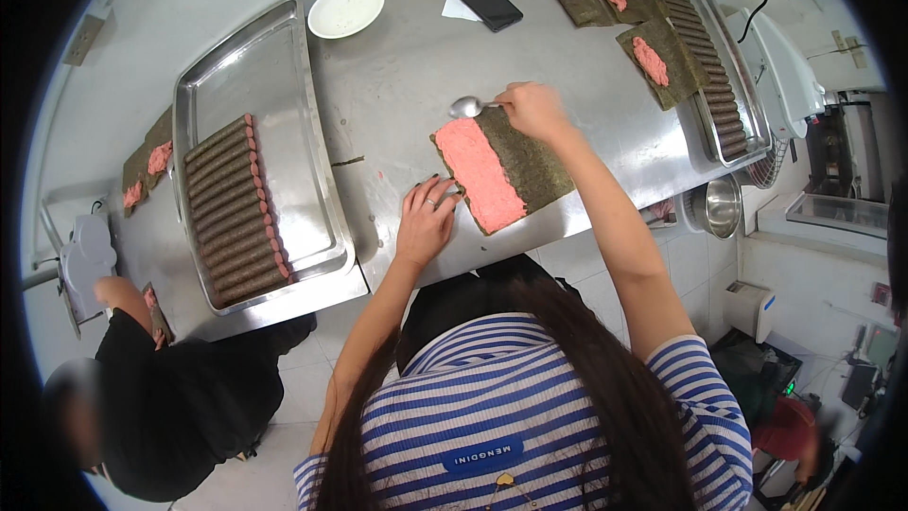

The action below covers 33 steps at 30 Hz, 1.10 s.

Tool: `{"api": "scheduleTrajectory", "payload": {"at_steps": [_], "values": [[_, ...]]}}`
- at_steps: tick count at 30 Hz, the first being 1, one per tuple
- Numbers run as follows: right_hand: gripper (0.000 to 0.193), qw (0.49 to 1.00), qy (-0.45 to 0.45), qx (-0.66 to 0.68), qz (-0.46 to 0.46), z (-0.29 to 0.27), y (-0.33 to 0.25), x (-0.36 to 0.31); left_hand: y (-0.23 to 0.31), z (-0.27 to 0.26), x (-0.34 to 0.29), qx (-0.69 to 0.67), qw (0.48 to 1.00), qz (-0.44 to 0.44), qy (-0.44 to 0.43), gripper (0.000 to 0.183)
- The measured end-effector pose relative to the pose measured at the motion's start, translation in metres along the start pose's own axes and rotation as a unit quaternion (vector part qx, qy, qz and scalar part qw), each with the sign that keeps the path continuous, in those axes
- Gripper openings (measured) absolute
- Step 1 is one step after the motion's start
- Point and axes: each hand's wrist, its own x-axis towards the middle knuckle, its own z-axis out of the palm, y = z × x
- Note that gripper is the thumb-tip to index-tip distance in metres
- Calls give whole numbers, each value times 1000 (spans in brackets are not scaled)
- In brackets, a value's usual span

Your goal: The person spreads a pink paste onto a sheet of nori using a spoon, then rolls the nori into a cylindrical shape. The person repeats this process multiple times, placing the finished rolls onto a metal tray.

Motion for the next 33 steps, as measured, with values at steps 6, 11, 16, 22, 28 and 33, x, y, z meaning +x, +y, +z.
{"api": "scheduleTrajectory", "payload": {"at_steps": [6,11,16,22,28,33], "values": [[21,1000,-6,4,-14,-18,-6,-23,1,-2,1,-9,1000,-5,-4,32],[21,999,-21,-33,18,-15,5,-34,2,-2,2,-16,1000,-5,1,33],[20,999,25,-14,40,-23,-6,-49,4,-4,2,-26,1000,-7,10,34],[19,998,-48,-5,40,-9,-24,-84,4,-1,3,-27,999,-5,25,31],[17,995,-92,11,47,-22,-35,-146,2,1,2,-22,999,-6,22,29],[20,983,-177,7,50,-48,-37,-173,4,-3,2,-21,1000,-6,17,29]]}}
